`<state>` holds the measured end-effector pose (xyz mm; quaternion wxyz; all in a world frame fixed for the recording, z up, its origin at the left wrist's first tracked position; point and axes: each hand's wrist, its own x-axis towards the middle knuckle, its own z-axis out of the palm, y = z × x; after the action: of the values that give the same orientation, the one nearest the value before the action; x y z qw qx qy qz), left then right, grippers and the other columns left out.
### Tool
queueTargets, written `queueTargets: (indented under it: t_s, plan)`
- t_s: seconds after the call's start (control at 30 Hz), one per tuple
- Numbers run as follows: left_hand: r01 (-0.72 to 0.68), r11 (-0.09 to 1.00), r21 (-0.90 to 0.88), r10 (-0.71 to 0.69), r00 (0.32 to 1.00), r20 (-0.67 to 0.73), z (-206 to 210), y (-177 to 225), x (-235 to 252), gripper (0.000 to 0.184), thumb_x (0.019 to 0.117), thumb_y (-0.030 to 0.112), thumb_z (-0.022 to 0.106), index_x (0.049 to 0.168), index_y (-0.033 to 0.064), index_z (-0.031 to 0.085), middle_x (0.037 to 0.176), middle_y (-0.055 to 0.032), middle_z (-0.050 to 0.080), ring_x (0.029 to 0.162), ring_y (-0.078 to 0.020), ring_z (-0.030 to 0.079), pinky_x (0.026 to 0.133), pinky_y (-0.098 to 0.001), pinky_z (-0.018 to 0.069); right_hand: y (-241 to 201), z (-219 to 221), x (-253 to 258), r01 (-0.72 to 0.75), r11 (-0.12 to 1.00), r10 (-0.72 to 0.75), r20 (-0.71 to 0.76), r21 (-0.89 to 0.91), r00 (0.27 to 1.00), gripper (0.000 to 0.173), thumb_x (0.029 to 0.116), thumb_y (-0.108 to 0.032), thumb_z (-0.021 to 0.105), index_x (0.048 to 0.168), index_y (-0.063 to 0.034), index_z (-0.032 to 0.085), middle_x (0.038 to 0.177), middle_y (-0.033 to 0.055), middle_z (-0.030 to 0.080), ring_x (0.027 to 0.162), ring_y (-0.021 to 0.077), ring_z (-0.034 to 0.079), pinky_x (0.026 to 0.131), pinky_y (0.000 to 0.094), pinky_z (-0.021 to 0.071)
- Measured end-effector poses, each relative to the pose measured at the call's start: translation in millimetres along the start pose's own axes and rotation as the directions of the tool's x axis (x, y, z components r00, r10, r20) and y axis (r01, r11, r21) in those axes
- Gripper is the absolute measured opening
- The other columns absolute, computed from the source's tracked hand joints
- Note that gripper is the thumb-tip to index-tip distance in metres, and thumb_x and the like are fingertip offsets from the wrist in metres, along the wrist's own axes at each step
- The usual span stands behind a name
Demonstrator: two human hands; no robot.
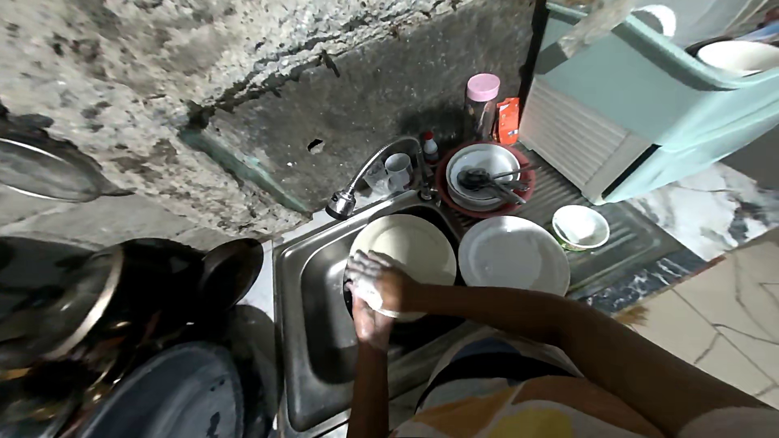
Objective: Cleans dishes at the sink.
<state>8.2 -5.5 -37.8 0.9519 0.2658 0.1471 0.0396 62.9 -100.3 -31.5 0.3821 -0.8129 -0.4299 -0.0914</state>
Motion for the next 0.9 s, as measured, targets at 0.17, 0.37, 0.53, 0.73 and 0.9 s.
queueTargets:
  t_s: [0.17, 0.37, 0.53, 0.73, 0.9]
  plan:
    - [-0.098, 0.992, -0.076, 0.101, 0.994, 0.03, -24, 22, 8, 0.063, 0.102, 0.064, 0.033, 0.137, 0.0132, 0.05, 0.12, -0.0113, 0.068, 0.109, -0.0244, 0.069, 0.09, -0.0496, 0.0592, 28, -12, -49, 0.262, 0.965, -0.26, 0.106, -0.007, 0.96, 0.042, 0.1013, -0.031, 0.058, 0.14, -0.0152, 0.062, 0.153, 0.0068, 0.054, 0.148, 0.0251, 0.041, 0.124, 0.0478, 0.0306]
    - [-0.125, 0.982, 0.142, 0.124, 0.992, 0.016, -31, 35, -7, 0.068, 0.1046, 0.063, 0.015, 0.148, 0.0175, 0.039, 0.135, -0.0072, 0.062, 0.122, -0.0203, 0.062, 0.1, -0.048, 0.0549, 86, -54, -43, -0.315, 0.948, 0.317, -0.08, 0.036, 0.945, 0.051, 0.1046, -0.035, 0.056, 0.152, -0.0165, 0.052, 0.159, 0.0159, 0.045, 0.149, 0.0322, 0.041, 0.123, 0.0531, 0.031]
    - [0.011, 0.974, 0.225, -0.007, 1.0, -0.019, -38, 10, -9, 0.065, 0.1053, 0.061, 0.023, 0.149, 0.0175, 0.042, 0.136, -0.0091, 0.062, 0.123, -0.0221, 0.062, 0.099, -0.0504, 0.0545, 61, -115, 18, -0.683, 0.723, 0.689, 0.035, -0.105, 0.724, 0.042, 0.1041, -0.029, 0.056, 0.132, 0.0008, 0.063, 0.124, 0.0253, 0.067, 0.118, 0.041, 0.064, 0.1, 0.0587, 0.0495]
    - [0.199, 0.953, 0.227, -0.09, 0.905, -0.416, -41, -30, -6, 0.088, 0.0948, 0.08, 0.007, 0.157, 0.0214, 0.029, 0.154, -0.0141, 0.044, 0.137, -0.0341, 0.046, 0.103, -0.0647, 0.0431, 9, -137, 43, -0.612, 0.739, 0.661, 0.126, -0.282, 0.74, 0.031, 0.1, -0.017, 0.061, 0.116, 0.0082, 0.067, 0.116, 0.0282, 0.068, 0.113, 0.0441, 0.064, 0.096, 0.0602, 0.0472]
    - [0.197, 0.97, -0.144, -0.233, 0.921, -0.311, -33, -24, -10, 0.071, 0.1021, 0.065, 0.021, 0.151, 0.0156, 0.035, 0.146, -0.0217, 0.048, 0.131, -0.0433, 0.051, 0.098, -0.0695, 0.0462, -13, -136, 35, -0.414, 0.901, 0.4, -0.125, -0.129, 0.908, 0.036, 0.089, -0.025, 0.074, 0.109, 0.0043, 0.073, 0.106, 0.025, 0.073, 0.103, 0.0421, 0.069, 0.091, 0.06, 0.0493]
